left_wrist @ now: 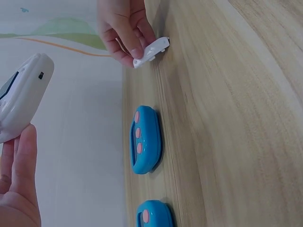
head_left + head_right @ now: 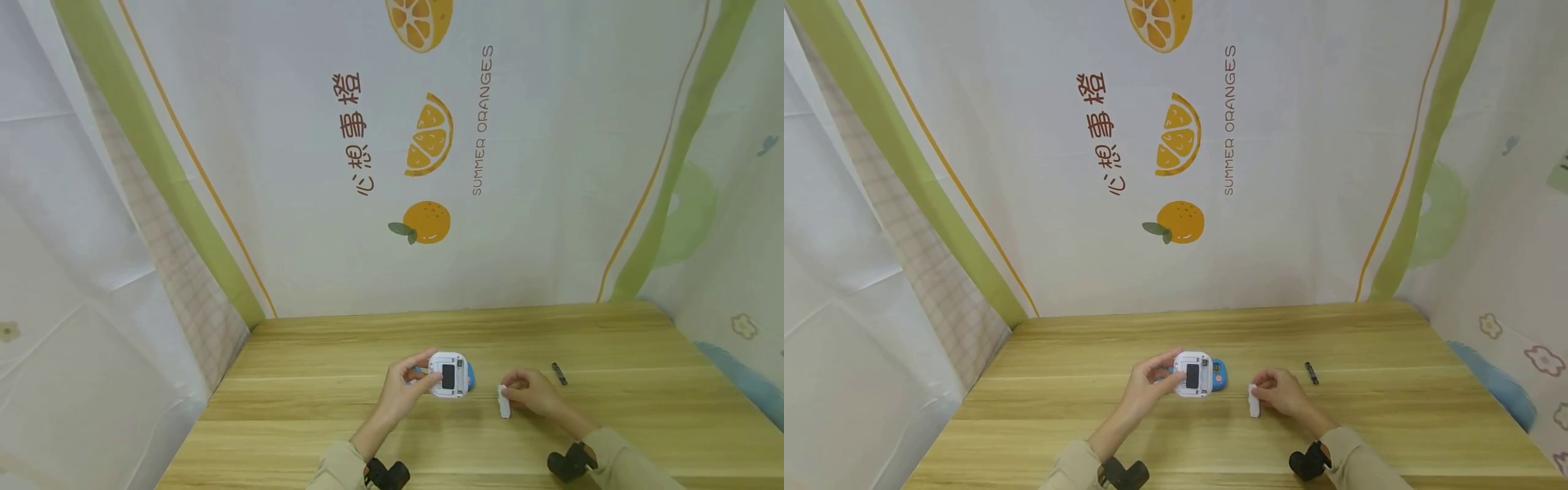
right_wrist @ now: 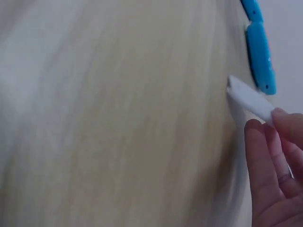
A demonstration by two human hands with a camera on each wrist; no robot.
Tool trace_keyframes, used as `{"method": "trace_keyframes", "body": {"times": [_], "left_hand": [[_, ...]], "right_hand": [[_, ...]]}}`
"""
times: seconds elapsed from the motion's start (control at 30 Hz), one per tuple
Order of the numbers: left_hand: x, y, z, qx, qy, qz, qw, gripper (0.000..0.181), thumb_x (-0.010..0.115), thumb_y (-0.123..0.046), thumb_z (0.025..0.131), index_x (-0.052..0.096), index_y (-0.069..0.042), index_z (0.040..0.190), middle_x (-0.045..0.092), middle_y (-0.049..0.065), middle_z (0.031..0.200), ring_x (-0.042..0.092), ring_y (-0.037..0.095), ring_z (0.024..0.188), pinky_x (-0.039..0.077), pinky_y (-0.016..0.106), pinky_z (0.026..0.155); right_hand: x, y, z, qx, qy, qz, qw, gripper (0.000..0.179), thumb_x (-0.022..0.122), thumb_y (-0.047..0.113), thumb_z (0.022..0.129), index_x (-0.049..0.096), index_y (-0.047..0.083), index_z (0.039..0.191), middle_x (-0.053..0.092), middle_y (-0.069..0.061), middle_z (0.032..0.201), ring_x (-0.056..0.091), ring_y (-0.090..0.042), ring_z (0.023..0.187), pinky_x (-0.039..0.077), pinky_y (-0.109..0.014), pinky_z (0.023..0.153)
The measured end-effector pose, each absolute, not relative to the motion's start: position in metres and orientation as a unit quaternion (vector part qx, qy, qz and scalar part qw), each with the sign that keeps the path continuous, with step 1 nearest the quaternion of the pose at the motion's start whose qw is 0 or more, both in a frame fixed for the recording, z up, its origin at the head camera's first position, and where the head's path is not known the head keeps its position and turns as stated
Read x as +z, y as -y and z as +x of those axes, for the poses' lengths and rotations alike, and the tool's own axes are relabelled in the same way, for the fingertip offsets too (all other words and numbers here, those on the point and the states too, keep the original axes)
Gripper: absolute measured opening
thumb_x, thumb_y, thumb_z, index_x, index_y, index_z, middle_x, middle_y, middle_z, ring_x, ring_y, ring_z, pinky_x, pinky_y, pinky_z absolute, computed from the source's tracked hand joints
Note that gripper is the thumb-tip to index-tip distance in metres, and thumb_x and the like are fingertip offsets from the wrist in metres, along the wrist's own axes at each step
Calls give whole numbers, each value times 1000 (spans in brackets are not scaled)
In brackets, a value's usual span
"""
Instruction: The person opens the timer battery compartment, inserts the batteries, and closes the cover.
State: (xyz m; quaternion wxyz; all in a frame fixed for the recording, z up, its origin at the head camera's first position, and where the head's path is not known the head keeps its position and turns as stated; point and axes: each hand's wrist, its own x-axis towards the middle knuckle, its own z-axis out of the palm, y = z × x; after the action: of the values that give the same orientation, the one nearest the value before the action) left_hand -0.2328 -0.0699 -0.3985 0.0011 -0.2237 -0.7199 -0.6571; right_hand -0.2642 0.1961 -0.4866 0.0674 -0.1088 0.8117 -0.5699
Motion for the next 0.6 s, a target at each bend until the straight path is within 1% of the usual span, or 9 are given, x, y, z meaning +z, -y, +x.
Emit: {"method": "trace_keyframes", "body": {"times": [0.1, 0.27, 0.4, 0.47, 0.6], "left_hand": [[-398, 69, -232, -657, 720, -224, 0, 41, 61, 3, 80, 50, 9, 119, 54, 20, 98, 57, 7, 69, 53, 38, 65], [-397, 69, -232, -656, 722, -219, -1, 40, 61, 3, 80, 51, 7, 119, 55, 20, 98, 56, 8, 69, 54, 30, 63], [-396, 69, -231, -659, 721, -215, -1, 40, 61, 4, 79, 52, 6, 119, 55, 20, 98, 56, 7, 69, 53, 36, 64], [-397, 69, -231, -660, 720, -214, -1, 40, 61, 4, 79, 52, 7, 118, 55, 21, 98, 56, 7, 68, 54, 35, 64], [-397, 70, -230, -662, 719, -211, -4, 40, 61, 4, 80, 52, 7, 118, 55, 21, 97, 56, 7, 68, 53, 27, 62]], "right_hand": [[-489, -197, -266, -552, -825, -102, 60, 17, 61, 3, 81, 54, -9, 91, 57, -7, 78, 57, -19, 72, 53, -28, 61], [-491, -197, -268, -528, -844, -86, 48, 14, 63, 2, 79, 57, -7, 87, 56, -5, 75, 56, -17, 69, 52, -25, 58], [-491, -196, -269, -525, -846, -82, 49, 15, 64, 2, 78, 58, -8, 88, 56, -5, 74, 56, -17, 68, 52, -25, 58], [-491, -195, -269, -527, -845, -79, 52, 17, 64, 3, 78, 58, -9, 89, 57, -6, 75, 57, -17, 68, 53, -25, 58], [-491, -195, -268, -531, -842, -65, 59, 21, 64, 5, 79, 57, -10, 92, 58, -7, 78, 58, -18, 70, 53, -27, 60]]}}
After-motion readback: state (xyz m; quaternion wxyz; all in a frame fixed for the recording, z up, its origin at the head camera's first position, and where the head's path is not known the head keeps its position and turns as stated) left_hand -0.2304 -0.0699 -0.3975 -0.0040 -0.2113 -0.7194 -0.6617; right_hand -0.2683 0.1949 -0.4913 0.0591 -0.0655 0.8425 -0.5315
